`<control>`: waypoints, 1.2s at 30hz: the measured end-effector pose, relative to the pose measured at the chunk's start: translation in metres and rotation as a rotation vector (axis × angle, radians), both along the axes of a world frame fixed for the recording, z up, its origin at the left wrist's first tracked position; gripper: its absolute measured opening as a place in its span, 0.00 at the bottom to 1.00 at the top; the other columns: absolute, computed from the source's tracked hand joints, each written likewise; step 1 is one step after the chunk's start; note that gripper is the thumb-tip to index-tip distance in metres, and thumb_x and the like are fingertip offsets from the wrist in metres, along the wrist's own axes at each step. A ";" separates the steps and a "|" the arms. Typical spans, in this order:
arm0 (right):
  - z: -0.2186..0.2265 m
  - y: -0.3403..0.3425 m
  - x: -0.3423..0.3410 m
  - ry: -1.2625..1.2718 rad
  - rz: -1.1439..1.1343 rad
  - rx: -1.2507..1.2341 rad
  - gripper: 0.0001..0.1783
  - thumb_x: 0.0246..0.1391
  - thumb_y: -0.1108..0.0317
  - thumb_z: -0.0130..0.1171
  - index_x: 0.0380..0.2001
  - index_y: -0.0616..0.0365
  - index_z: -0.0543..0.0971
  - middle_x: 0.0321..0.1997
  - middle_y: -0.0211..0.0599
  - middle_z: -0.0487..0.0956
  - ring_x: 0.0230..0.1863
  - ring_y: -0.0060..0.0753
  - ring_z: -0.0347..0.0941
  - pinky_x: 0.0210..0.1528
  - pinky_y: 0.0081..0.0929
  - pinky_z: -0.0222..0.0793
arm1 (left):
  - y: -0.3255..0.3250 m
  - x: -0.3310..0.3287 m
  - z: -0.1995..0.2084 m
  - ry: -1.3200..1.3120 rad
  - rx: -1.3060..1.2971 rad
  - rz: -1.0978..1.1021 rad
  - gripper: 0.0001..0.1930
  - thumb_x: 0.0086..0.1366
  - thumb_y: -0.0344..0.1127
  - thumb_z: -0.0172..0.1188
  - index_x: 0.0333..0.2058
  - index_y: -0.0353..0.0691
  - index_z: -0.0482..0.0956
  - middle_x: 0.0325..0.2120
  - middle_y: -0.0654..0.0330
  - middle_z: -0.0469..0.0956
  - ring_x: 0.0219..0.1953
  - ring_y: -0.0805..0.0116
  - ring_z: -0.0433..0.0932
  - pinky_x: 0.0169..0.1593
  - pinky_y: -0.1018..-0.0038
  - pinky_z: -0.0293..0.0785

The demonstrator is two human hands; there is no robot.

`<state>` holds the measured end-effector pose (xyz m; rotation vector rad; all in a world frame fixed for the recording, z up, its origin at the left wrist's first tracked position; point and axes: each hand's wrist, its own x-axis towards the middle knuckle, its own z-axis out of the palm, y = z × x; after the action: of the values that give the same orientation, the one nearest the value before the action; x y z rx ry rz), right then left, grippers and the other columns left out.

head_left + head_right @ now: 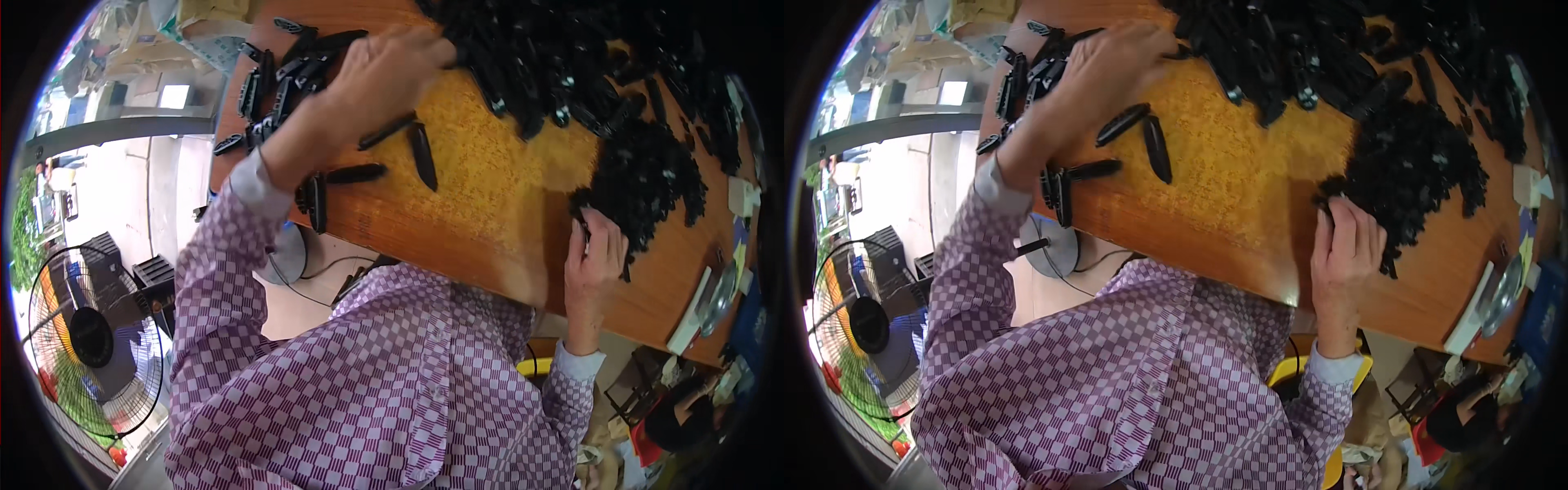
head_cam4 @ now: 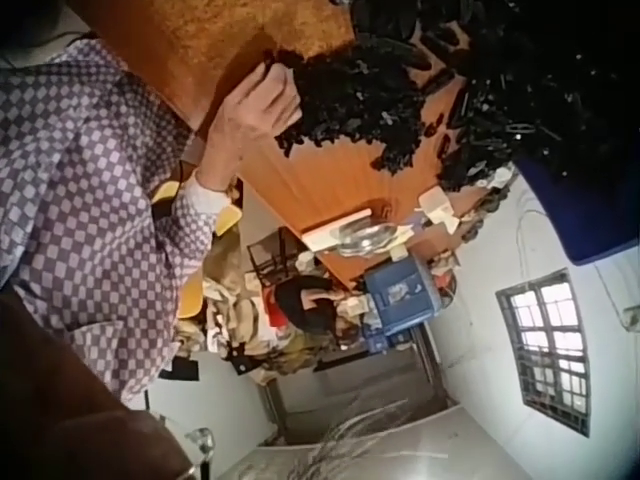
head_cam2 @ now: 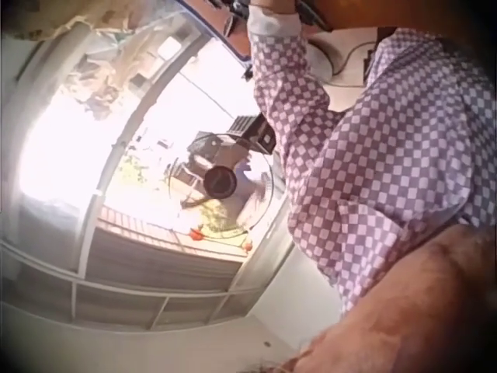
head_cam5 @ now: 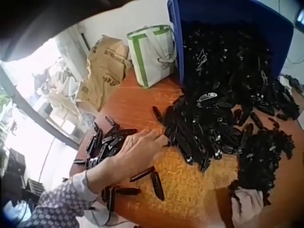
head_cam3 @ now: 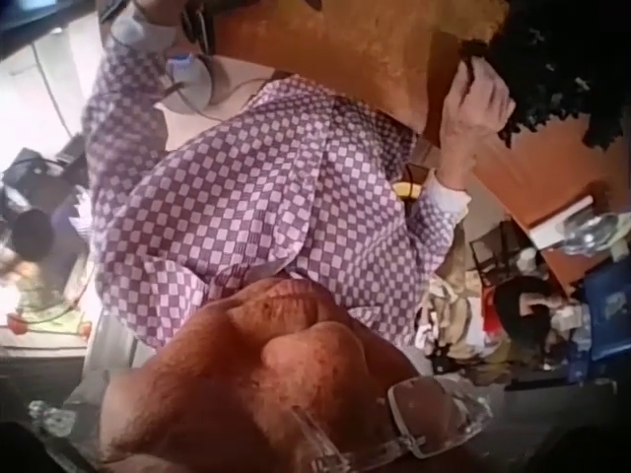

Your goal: The recorder is sorting and inspecting small black plastic components on a wooden workbench.

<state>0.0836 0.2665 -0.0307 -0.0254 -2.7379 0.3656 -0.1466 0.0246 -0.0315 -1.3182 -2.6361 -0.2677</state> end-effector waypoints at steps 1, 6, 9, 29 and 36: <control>0.003 -0.004 0.001 -0.007 -0.010 0.016 0.08 0.50 0.80 0.60 0.35 0.62 0.75 0.38 0.41 0.77 0.37 0.44 0.74 0.39 0.34 0.67 | -0.003 -0.011 -0.012 0.019 0.008 -0.025 0.13 0.58 0.31 0.56 0.43 0.40 0.74 0.36 0.55 0.77 0.42 0.51 0.77 0.38 0.61 0.75; 0.003 -0.007 0.022 0.260 0.021 -0.101 0.11 0.46 0.85 0.61 0.34 0.65 0.77 0.36 0.44 0.78 0.34 0.41 0.75 0.33 0.29 0.73 | 0.031 -0.007 0.056 -0.535 -0.511 0.258 0.15 0.60 0.32 0.55 0.45 0.33 0.69 0.36 0.49 0.75 0.34 0.53 0.77 0.33 0.62 0.73; 0.008 -0.017 0.034 0.358 0.065 -0.087 0.13 0.45 0.86 0.62 0.36 0.65 0.77 0.37 0.46 0.78 0.34 0.40 0.75 0.33 0.27 0.74 | -0.015 -0.031 -0.027 -0.066 -0.140 -0.098 0.17 0.61 0.33 0.55 0.47 0.33 0.67 0.35 0.49 0.75 0.30 0.54 0.77 0.28 0.63 0.72; 0.020 -0.080 0.033 0.549 0.105 -0.213 0.15 0.44 0.86 0.63 0.35 0.62 0.73 0.34 0.42 0.75 0.32 0.37 0.72 0.32 0.26 0.70 | 0.034 0.164 -0.008 -1.926 1.238 -0.022 0.13 0.62 0.29 0.60 0.41 0.37 0.66 0.37 0.58 0.74 0.39 0.67 0.78 0.44 0.69 0.79; 0.018 -0.088 0.036 0.525 0.085 -0.257 0.13 0.45 0.85 0.63 0.34 0.62 0.73 0.33 0.42 0.75 0.31 0.36 0.72 0.33 0.25 0.69 | 0.028 0.178 -0.006 -1.917 1.243 -0.090 0.11 0.65 0.31 0.57 0.44 0.44 0.68 0.36 0.65 0.74 0.40 0.74 0.77 0.41 0.73 0.80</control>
<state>0.1199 0.1786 -0.0125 0.1049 -2.1665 0.6444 0.0312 0.0530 -0.0373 -0.4526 -1.6694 -3.6229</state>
